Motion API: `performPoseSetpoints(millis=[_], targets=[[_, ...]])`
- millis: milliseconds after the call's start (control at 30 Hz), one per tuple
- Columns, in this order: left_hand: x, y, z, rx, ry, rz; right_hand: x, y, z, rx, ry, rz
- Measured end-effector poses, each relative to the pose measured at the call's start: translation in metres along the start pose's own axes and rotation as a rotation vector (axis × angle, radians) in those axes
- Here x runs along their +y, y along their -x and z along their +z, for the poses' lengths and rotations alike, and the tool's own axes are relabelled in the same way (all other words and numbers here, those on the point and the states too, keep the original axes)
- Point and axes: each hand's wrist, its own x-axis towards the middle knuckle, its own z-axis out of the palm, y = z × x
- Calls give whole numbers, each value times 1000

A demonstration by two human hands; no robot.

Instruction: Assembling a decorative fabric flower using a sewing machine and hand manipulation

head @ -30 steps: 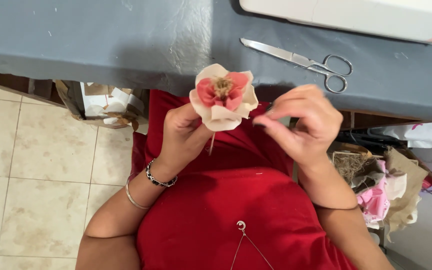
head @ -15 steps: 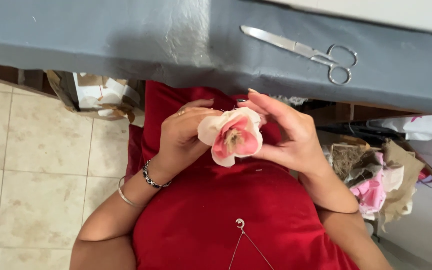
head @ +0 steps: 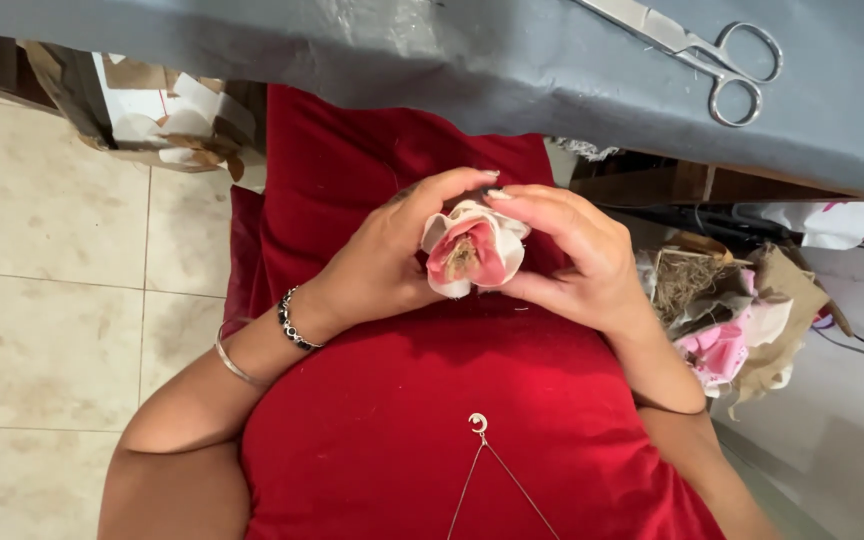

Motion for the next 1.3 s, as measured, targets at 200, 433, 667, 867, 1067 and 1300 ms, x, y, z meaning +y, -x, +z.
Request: performPoseSetpoints(millis=[200, 433, 667, 867, 1067, 1300], targets=[[-3, 1, 4, 33, 5, -47, 11, 7, -1, 24, -45, -50], [-9, 1, 7, 36, -116, 44, 12, 10, 5, 72, 68, -123], [-1, 1, -2, -43, 100, -34, 3, -1, 0, 32, 125, -137], [2, 3, -14, -188, 65, -86, 14, 21, -10, -107, 231, -103], [4, -4, -13, -227, -22, -107, 10, 5, -9, -182, 302, -261], [12, -4, -4, -243, -107, -81, 3, 1, -7, -217, 374, -263]])
